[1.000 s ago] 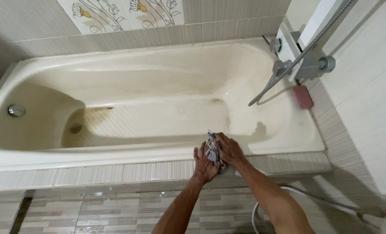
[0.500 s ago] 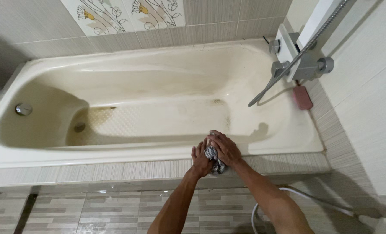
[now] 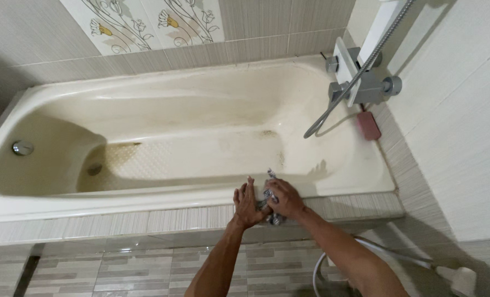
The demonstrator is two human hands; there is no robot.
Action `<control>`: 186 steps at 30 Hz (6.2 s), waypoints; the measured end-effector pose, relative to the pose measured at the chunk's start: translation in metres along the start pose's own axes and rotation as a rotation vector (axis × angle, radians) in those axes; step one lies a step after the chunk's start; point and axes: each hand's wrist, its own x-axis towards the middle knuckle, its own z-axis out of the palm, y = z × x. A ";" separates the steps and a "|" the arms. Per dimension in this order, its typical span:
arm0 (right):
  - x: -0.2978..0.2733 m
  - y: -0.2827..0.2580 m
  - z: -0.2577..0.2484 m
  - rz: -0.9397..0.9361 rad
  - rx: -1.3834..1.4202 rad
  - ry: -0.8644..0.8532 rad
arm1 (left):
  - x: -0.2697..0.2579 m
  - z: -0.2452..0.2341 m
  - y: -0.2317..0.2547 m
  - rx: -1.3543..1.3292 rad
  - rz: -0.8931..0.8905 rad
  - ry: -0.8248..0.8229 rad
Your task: The person scrubs the rim and inner surfaces of a white bathtub using a patterned cloth. They repeatedly wipe along the top edge and inside the tub, focusing on removing visible stains.
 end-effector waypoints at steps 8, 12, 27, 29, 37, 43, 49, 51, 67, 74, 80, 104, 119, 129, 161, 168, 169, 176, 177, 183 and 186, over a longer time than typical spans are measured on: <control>-0.068 0.082 -0.131 0.323 -0.482 -0.001 | -0.006 -0.021 0.023 0.105 -0.058 -0.097; -0.084 0.080 -0.162 0.689 -0.647 -0.059 | -0.006 -0.019 0.023 0.157 -0.061 -0.108; -0.093 0.175 -0.163 0.841 -0.769 0.208 | -0.008 -0.020 0.022 0.164 -0.029 -0.063; -0.091 0.179 -0.162 0.829 -0.767 0.209 | -0.008 -0.019 0.021 0.130 -0.016 -0.042; -0.090 0.181 -0.164 0.614 -0.737 0.196 | -0.011 -0.022 0.027 0.108 -0.035 -0.047; -0.092 0.173 -0.159 0.473 -0.595 0.171 | -0.012 -0.021 0.027 0.088 -0.016 -0.033; -0.092 0.148 -0.151 0.279 -0.383 0.313 | -0.012 -0.021 0.029 0.131 -0.046 -0.062; -0.088 0.143 -0.152 0.254 -0.337 0.313 | -0.010 -0.019 0.027 0.130 -0.038 -0.059; 0.012 0.058 -0.054 0.585 -0.367 0.035 | -0.015 -0.034 0.045 0.134 -0.084 -0.083; 0.042 0.021 -0.010 0.569 -0.255 0.051 | -0.014 -0.033 0.044 0.084 -0.072 -0.023; 0.049 -0.028 0.020 0.418 -0.012 0.176 | -0.008 -0.008 0.023 0.105 0.043 0.131; 0.028 0.012 -0.009 0.287 0.397 0.027 | -0.011 -0.004 0.022 0.058 0.022 0.184; 0.024 0.001 -0.008 0.282 -0.240 0.130 | -0.004 -0.007 0.040 0.013 -0.064 0.390; 0.023 -0.003 -0.013 0.203 -0.281 0.169 | 0.012 -0.017 0.064 -0.030 -0.293 0.342; 0.028 -0.012 -0.009 0.228 -0.403 0.159 | -0.009 -0.197 -0.171 0.279 -0.475 0.084; 0.028 -0.016 -0.013 0.259 -0.409 0.131 | 0.020 -0.148 -0.056 0.009 -0.367 -0.203; 0.029 -0.015 -0.014 0.267 -0.404 0.124 | 0.029 -0.131 -0.041 0.023 -0.328 -0.183; 0.024 -0.008 -0.014 0.241 -0.421 0.095 | 0.022 -0.090 -0.058 0.067 -0.137 0.099; 0.025 -0.009 -0.014 0.253 -0.426 0.076 | 0.016 -0.097 -0.069 0.083 -0.168 0.135; 0.026 -0.014 -0.013 0.244 -0.426 0.142 | -0.038 -0.180 -0.187 0.282 -0.441 0.304; 0.025 -0.011 -0.011 0.264 -0.427 0.133 | -0.065 -0.230 -0.253 0.446 -0.554 0.436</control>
